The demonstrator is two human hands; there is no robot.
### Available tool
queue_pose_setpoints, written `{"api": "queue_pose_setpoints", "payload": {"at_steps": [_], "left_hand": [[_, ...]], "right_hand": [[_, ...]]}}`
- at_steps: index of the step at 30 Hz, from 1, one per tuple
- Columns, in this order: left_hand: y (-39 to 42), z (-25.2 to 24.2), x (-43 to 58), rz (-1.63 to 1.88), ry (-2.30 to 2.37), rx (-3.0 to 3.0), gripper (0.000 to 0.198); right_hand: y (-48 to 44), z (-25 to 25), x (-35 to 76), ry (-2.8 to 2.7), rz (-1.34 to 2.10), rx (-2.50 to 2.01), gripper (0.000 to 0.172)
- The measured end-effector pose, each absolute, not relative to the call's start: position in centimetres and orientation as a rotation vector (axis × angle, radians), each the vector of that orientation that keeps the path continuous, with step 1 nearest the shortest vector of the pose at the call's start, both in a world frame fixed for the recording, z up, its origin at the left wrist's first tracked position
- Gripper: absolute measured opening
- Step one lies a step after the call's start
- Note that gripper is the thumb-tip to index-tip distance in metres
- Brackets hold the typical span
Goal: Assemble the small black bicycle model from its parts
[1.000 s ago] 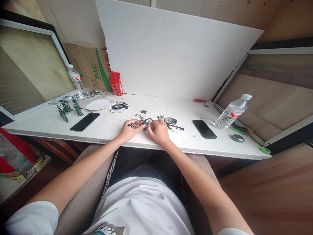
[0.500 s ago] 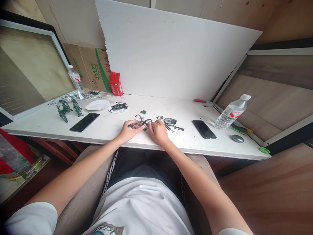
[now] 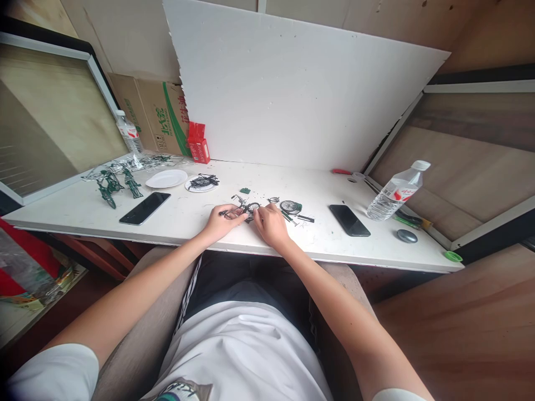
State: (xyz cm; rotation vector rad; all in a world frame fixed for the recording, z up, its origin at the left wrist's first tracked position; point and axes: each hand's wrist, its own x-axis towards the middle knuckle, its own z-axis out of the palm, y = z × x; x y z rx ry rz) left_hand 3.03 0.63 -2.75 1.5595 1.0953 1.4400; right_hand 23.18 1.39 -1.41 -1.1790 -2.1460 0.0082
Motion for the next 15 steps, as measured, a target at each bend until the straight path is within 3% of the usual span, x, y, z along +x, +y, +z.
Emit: {"api": "queue_pose_setpoints", "payload": {"at_steps": [4,15], "left_hand": [[0.56,-2.65,3.02,1.433,1.105,1.554,0.034],[0.57,-2.58,3.0,1.447,1.106,1.556,0.036]], "right_hand": [[1.32,-1.36,23.09,-2.146,-0.025,-1.202,0.042],[1.09,-1.3,23.04,-2.099,0.033,-1.147,0.018]]}}
